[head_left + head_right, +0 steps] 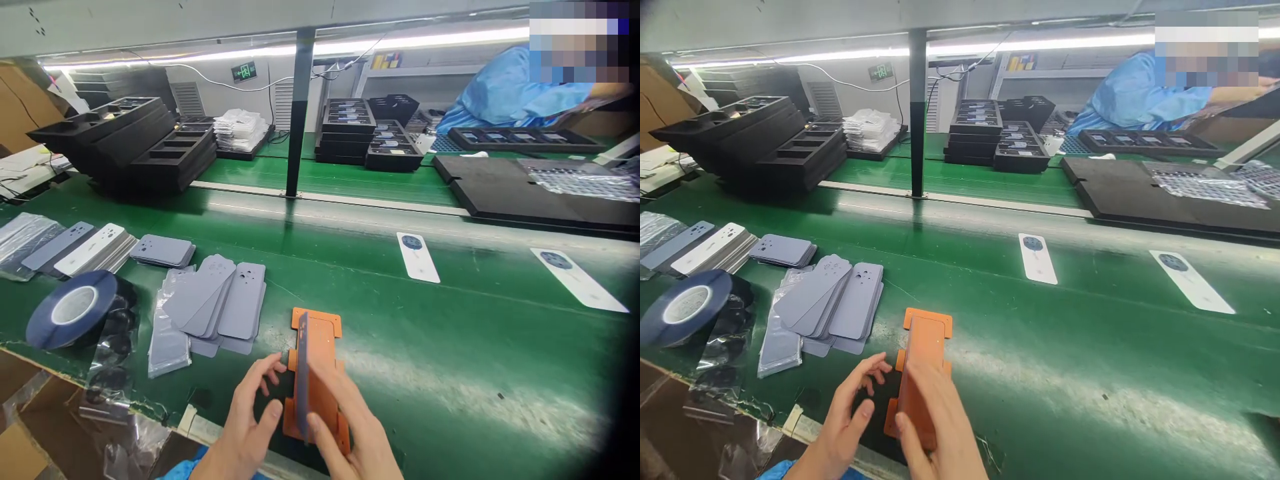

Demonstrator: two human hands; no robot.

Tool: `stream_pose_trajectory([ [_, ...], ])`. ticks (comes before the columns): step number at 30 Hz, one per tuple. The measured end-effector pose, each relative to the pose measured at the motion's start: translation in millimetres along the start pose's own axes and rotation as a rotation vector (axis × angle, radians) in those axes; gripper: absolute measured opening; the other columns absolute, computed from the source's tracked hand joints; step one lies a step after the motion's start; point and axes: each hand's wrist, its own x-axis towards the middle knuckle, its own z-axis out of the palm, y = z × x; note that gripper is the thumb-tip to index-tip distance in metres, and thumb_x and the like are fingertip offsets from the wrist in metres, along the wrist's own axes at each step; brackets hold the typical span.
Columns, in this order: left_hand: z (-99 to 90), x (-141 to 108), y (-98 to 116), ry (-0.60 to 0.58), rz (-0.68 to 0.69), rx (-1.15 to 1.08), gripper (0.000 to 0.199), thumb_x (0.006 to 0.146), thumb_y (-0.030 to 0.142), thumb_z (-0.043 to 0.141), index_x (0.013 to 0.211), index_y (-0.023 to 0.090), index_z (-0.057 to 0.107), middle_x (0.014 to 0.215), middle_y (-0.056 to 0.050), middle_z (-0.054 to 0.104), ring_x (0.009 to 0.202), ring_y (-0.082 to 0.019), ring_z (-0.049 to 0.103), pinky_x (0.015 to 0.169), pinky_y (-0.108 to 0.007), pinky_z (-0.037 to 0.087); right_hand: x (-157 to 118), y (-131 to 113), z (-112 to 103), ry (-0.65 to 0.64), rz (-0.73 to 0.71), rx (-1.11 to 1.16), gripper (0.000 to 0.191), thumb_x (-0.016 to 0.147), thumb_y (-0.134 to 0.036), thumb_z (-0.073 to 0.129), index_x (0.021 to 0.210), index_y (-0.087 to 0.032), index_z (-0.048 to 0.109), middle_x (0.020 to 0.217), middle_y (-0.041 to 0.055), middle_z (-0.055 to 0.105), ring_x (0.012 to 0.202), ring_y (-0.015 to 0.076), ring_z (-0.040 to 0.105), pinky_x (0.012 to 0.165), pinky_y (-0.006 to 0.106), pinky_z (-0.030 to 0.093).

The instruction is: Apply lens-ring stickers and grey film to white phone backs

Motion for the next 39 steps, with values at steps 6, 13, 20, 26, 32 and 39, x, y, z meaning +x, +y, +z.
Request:
stream_pose_trajectory([
  [6, -0.3, 7.7, 0.9, -0.027, -0.346, -0.384, 0.071, 0.101, 0.058, 0.052, 0.156, 0.016, 0.039, 0.117, -0.014, 0.074, 0.089, -0.024, 0.072, 0.075, -0.033, 0.06, 9.2, 2.9, 5.9, -0.044, 0.111, 0.122, 0.04, 0.094, -0.035, 0.065, 0.134, -0.034, 0.065, 0.132, 0.0092, 0.072, 0.116, 0.0314, 0.071, 0.093, 0.045, 0.065],
  [13, -0.3, 7.7, -3.1, 0.049, -0.388, -0.513, 0.079, 0.098, 0.06, 0.057, 0.158, 0.012, 0.038, 0.111, -0.015, 0.077, 0.077, -0.022, 0.073, 0.067, -0.031, 0.061, 22.5, 10.4, 27.6, -0.014, 0.42, 0.68, 0.072, 0.091, -0.051, 0.07, 0.152, -0.026, 0.042, 0.097, 0.0073, 0.075, 0.075, 0.021, 0.074, 0.067, 0.036, 0.065],
  [20, -58.2, -2.9, -11.1, 0.307, -0.178, 0.003, 0.049, 0.105, 0.045, 0.048, 0.151, 0.028, 0.05, 0.119, -0.01, 0.075, 0.081, -0.02, 0.071, 0.068, -0.03, 0.062, 129.8, 51.2, -2.7, 0.103, 0.383, 0.562, 0.064, 0.078, -0.048, 0.081, 0.131, -0.017, 0.062, 0.1, 0.0117, 0.079, 0.089, 0.0272, 0.077, 0.082, 0.044, 0.064],
  [26, -130.6, -25.8, -19.1, 0.757, -0.092, 0.681, 0.031, 0.099, 0.044, 0.053, 0.113, 0.022, 0.07, 0.114, -0.01, 0.069, 0.095, -0.027, 0.067, 0.089, -0.041, 0.056, 241.3, 104.4, -26.2, 0.246, 0.457, 0.263, 0.055, 0.087, -0.036, 0.073, 0.133, -0.012, 0.057, 0.106, 0.0139, 0.078, 0.088, 0.026, 0.076, 0.077, 0.04, 0.063],
  [32, -179.5, -55.6, -33.9, 0.778, -0.579, 0.903, 0.07, 0.091, 0.063, 0.048, 0.14, 0.012, 0.054, 0.144, -0.023, 0.056, 0.121, -0.046, 0.061, 0.099, -0.062, 0.05, 279.4, 113.2, -31.4, 0.267, 0.499, -0.022, 0.036, 0.1, -0.035, 0.066, 0.131, -0.019, 0.061, 0.13, 0.0084, 0.065, 0.108, 0.0234, 0.068, 0.092, 0.046, 0.058],
  [39, -205.2, -68.5, -62.5, 0.762, -0.764, 0.63, 0.055, 0.084, 0.06, 0.055, 0.124, 0.024, 0.067, 0.098, -0.006, 0.078, 0.082, -0.03, 0.075, 0.073, -0.038, 0.057, 261.1, 82.9, -27.6, 0.226, 0.369, -0.19, 0.058, 0.089, -0.028, 0.062, 0.142, -0.007, 0.054, 0.135, 0.0244, 0.064, 0.125, 0.0396, 0.059, 0.108, 0.058, 0.043],
])
